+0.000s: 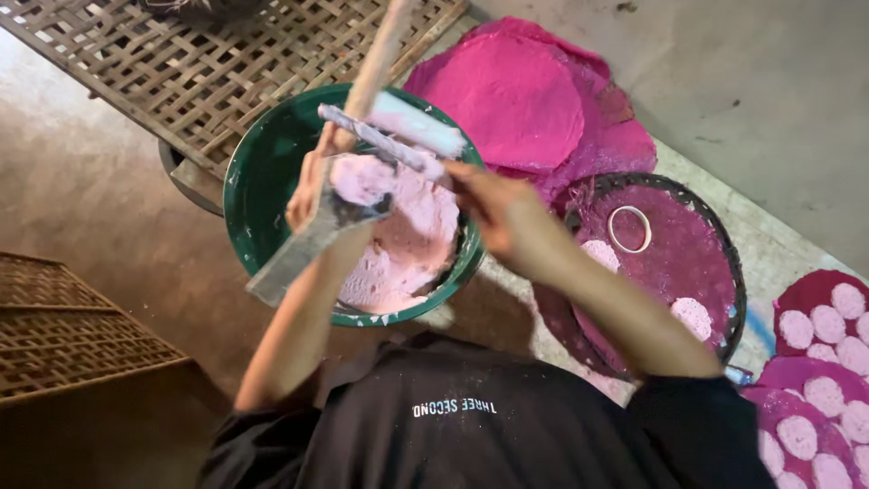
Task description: The person uses a manual press to form pink dough into small round discs. They scoop dough from a green bucket, load it into the press, and eject the formed discs onto a pink mat. The person repeats this process to create multiple rows of finished discs.
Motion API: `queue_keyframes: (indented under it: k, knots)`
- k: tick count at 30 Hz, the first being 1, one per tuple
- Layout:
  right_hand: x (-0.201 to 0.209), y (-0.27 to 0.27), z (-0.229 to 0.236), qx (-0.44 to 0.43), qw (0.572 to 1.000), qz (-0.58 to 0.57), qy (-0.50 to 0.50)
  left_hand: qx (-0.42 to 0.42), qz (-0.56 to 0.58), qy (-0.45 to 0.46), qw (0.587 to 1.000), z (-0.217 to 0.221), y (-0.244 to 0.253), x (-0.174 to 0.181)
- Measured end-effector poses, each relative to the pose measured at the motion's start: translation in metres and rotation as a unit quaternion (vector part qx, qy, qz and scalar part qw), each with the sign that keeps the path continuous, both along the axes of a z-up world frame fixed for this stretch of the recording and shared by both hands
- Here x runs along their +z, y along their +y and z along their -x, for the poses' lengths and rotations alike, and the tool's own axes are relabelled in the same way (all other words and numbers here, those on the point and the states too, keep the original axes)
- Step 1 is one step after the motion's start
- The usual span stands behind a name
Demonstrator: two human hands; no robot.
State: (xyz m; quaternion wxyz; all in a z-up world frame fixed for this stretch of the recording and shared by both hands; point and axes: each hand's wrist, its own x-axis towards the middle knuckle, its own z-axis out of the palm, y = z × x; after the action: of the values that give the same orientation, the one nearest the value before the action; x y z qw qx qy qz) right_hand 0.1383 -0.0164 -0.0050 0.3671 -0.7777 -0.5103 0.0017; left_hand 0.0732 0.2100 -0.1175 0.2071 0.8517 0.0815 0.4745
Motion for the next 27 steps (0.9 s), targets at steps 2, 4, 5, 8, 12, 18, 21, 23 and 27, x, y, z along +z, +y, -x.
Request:
queue_keyframes:
  k: [2, 4, 5, 8, 12, 18, 21, 23, 27]
  knots:
    - [-0.045, 0.013, -0.002, -0.026, 0.998, 0.003, 0.051, 0.025, 0.000, 0.016, 1.000, -0.010, -0.002, 0.007]
    - [-0.083, 0.009, 0.013, -0.048, 0.991, 0.009, 0.123, 0.060, 0.070, 0.097, 0.991, -0.011, -0.001, 0.011]
    - [-0.093, 0.003, 0.016, -0.049, 0.989, 0.027, 0.138, 0.046, 0.055, 0.088, 0.994, -0.011, 0.002, 0.012]
    - [-0.101, -0.024, 0.014, -0.026, 0.984, 0.041, 0.174, 0.007, 0.051, 0.084, 0.995, -0.003, 0.009, 0.016]
    - [-0.095, -0.032, -0.022, -0.086, 0.963, 0.035, 0.253, -0.009, -0.043, 0.044, 0.998, -0.007, -0.003, 0.021]
    - [-0.128, -0.010, -0.010, -0.035, 0.990, -0.046, 0.127, 0.024, 0.083, 0.190, 0.978, -0.023, -0.009, 0.008]
    - [-0.137, -0.018, -0.001, -0.015, 0.989, -0.023, 0.144, -0.046, 0.107, 0.134, 0.984, -0.024, 0.006, -0.016]
    - [-0.141, -0.024, -0.002, -0.030, 0.979, 0.001, 0.202, -0.104, 0.117, 0.075, 0.985, -0.024, 0.016, -0.033]
    - [-0.158, -0.038, -0.009, -0.021, 0.981, -0.047, 0.187, -0.170, 0.138, -0.044, 0.975, -0.033, 0.018, -0.057]
